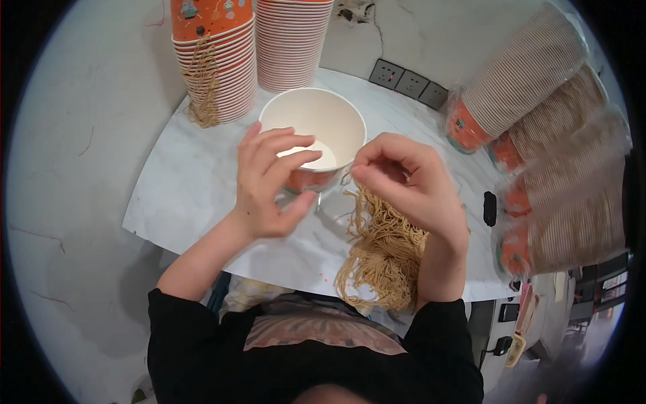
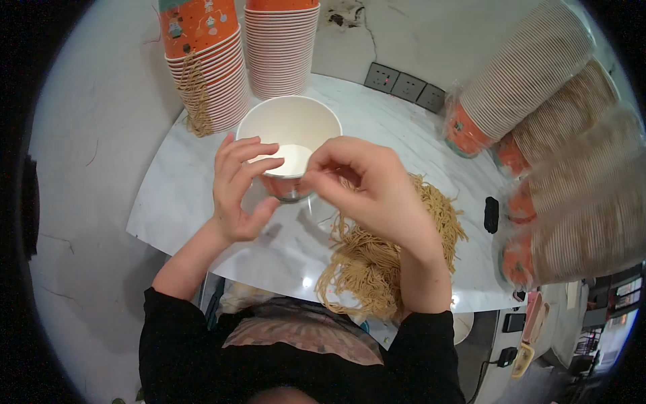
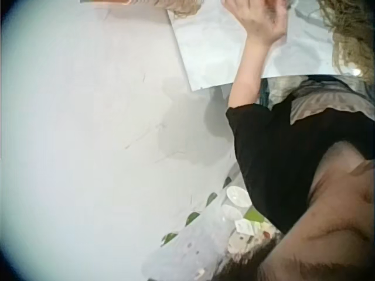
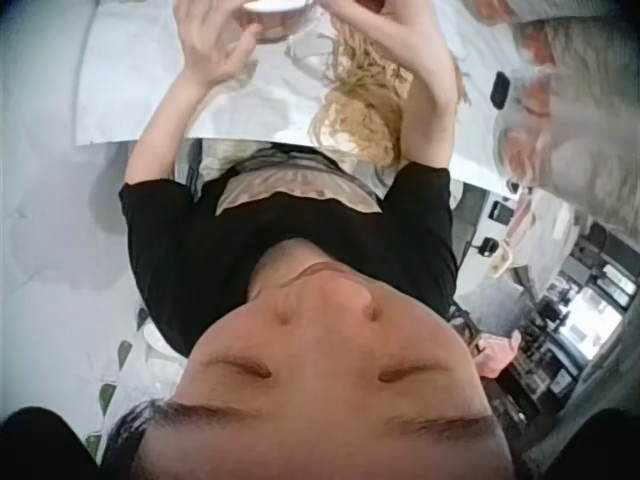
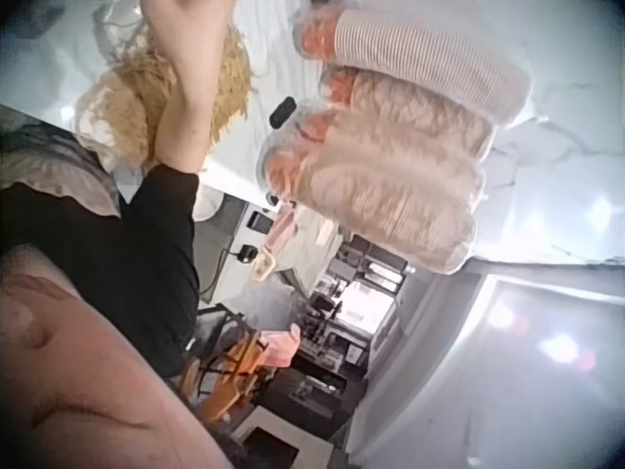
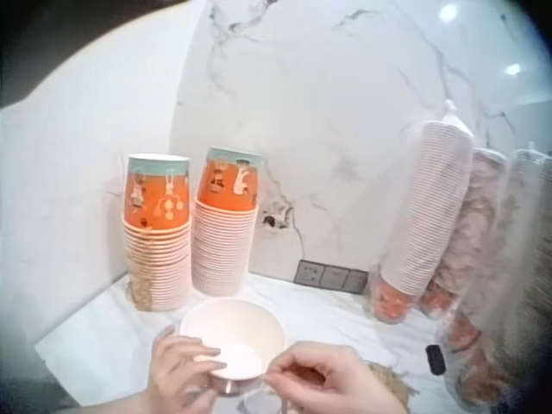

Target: The recorder is attaching rubber bands as handles to paper buckets by threading them through pre-punched holes.

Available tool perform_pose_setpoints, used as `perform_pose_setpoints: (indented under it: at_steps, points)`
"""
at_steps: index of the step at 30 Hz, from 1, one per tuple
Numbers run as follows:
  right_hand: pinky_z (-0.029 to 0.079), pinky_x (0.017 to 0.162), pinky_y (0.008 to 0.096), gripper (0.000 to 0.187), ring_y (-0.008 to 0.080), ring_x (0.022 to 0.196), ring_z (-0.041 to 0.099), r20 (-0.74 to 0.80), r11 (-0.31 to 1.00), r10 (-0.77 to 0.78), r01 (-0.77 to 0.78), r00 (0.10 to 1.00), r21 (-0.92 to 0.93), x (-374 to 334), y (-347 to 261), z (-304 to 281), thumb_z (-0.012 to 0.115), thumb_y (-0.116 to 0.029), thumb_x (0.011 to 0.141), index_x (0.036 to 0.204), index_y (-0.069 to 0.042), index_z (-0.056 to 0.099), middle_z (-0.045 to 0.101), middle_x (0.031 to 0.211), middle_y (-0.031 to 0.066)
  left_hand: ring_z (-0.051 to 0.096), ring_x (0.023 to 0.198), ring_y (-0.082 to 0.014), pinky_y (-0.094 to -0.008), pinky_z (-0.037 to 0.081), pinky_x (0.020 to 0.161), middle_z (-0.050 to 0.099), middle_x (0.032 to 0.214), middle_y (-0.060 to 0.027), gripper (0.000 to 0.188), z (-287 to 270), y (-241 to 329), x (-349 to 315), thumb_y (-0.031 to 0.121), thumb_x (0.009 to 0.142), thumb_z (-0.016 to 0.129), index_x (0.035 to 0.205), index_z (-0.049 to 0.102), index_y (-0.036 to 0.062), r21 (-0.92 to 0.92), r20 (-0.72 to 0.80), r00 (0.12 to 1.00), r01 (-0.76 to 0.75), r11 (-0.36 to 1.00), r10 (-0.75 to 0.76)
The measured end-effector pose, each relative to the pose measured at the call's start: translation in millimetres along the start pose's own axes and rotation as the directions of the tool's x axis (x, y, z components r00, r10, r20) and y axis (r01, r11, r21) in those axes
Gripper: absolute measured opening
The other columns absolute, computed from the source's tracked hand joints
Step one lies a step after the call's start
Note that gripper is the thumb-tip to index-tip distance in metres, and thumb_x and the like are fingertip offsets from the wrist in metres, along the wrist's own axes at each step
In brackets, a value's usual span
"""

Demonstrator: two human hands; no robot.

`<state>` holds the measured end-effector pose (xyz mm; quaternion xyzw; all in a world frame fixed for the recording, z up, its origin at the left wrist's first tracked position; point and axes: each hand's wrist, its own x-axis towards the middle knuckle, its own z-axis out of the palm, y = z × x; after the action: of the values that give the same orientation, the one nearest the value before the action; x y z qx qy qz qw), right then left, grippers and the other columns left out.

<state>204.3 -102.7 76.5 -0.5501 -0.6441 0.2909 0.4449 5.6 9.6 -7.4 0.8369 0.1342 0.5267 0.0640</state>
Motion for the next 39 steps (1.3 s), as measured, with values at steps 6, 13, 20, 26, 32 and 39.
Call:
perform_pose_setpoints:
  at_steps: [6,13,20,26,32,39]
  points:
    - [0.043,0.063,0.0213,0.006,0.0056,0.075,0.058,0.045,0.974,-0.206,0.210,0.977,-0.089,-12.0,-15.8,-1.0,0.069,0.000,0.091,0.095,0.004,0.068,0.063,0.086,0.0028,0.067,0.084,-0.0200,-0.0321,0.055,0.079,0.071,0.096,-0.0085,0.022,-3.4,56.5,0.2,0.007,0.093,0.067,0.114,0.069,-0.0010,-0.588,0.262,0.894,0.447,0.674,-0.364]
    - [0.045,0.065,0.0310,0.007,0.0189,0.070,0.058,-0.139,0.836,-0.415,0.317,0.899,-0.448,-15.6,-4.2,-35.5,0.070,-0.005,0.086,0.090,-0.001,0.067,0.062,0.075,0.0060,0.055,0.062,-0.0069,-0.0204,0.046,0.057,0.057,0.070,-0.0002,0.033,-22.0,71.6,-17.9,0.018,0.108,0.046,0.116,0.068,-0.0063,-0.693,0.461,0.678,0.678,0.244,-0.573]
    - [0.049,0.075,0.0411,0.009,0.0317,0.083,0.059,0.032,0.590,-0.349,0.246,0.937,-0.769,-26.2,0.0,-33.2,0.071,-0.011,0.079,0.085,-0.004,0.069,0.065,0.080,0.0103,0.044,0.059,-0.0030,-0.0171,0.035,0.055,0.057,0.075,0.0005,0.032,-30.7,82.6,-43.2,0.019,0.108,0.047,0.104,0.068,-0.0044,-0.681,0.352,0.652,0.670,0.294,-0.672]
    - [0.050,0.082,0.0450,0.041,0.0368,0.100,0.063,0.297,0.714,-0.394,0.493,0.870,-0.497,-28.0,19.2,-16.6,0.072,-0.011,0.080,0.118,-0.002,0.060,0.069,0.091,0.0139,0.052,0.074,-0.0044,-0.0205,0.040,0.066,0.064,0.080,0.0012,0.019,-9.0,118.4,-36.6,0.009,0.103,0.057,0.092,0.067,-0.0036,-0.388,0.355,0.662,0.747,0.540,-0.660]
    - [0.052,0.073,0.0460,0.027,0.0408,0.087,0.068,0.498,0.947,-0.211,0.301,0.841,-0.108,-32.9,-8.4,9.2,0.067,-0.005,0.083,0.105,0.005,0.057,0.067,0.091,0.0238,0.050,0.072,-0.0040,-0.0207,0.041,0.065,0.061,0.077,0.0011,0.025,-5.2,130.5,-33.5,0.011,0.106,0.054,0.092,0.066,-0.0056,-0.452,0.245,0.645,0.736,0.503,-0.724]
    - [0.052,0.069,0.0444,0.011,0.0393,0.076,0.066,0.340,0.911,-0.305,0.377,0.890,-0.168,-20.7,4.6,19.4,0.063,-0.005,0.086,0.084,0.005,0.067,0.067,0.078,0.0198,0.037,0.065,-0.0021,-0.0214,0.029,0.059,0.052,0.071,0.0053,0.036,-26.3,110.7,-38.0,0.022,0.107,0.054,0.078,0.059,0.0012,-0.335,0.270,0.635,0.766,0.548,-0.723]
